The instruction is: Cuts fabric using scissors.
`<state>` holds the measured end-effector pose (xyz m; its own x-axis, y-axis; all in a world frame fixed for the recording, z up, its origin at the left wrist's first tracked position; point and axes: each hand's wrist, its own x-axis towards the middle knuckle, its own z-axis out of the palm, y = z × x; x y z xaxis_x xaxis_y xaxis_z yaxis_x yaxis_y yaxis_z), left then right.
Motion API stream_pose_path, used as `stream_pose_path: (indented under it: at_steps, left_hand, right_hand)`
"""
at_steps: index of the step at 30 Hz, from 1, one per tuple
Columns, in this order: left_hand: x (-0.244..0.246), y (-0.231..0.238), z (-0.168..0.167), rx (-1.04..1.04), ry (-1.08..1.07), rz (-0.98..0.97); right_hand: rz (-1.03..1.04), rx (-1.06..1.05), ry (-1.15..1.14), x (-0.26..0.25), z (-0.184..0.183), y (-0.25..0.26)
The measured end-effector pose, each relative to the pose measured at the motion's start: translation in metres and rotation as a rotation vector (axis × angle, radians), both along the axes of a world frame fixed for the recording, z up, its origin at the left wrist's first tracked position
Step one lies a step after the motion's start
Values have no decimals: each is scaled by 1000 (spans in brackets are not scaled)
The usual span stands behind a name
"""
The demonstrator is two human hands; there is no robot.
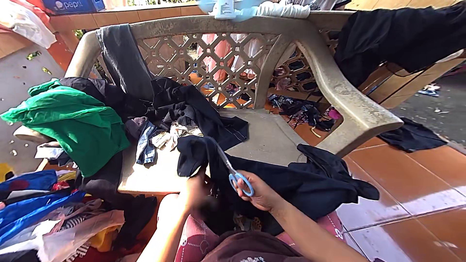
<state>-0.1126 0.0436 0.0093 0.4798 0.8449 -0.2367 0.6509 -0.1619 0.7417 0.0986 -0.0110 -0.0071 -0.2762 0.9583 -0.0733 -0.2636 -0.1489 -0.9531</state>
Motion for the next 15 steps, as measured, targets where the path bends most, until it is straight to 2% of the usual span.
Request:
stream_pose_path:
  at_steps: [3,5,7,8,9,11,13,15]
  left_hand:
    - [2,9,7,135,-261,124]
    - [3,9,11,269,-414,157]
    - [5,10,14,498,-567,183]
    - [6,10,19,599,-641,192]
    - [6,9,26,672,-723,192]
    - [4,5,50,744,-879,173]
    - [2,-3,83,771,-1001,105]
    - [0,-12,119,802,-1071,-2]
  right_hand:
    - [-265,357,-229,19,40,24]
    - [-369,651,-505,30,65,44]
    - [-394,823,-798,33,81,61]
    - [-349,808,-918,30,84,68]
    - [-259,708,-1020,26,84,73]
    - [-2,392,-1196,16,73,84]
    - [164,200,-1342,9,43,93]
    - [241,62,-1454,6,13,95]
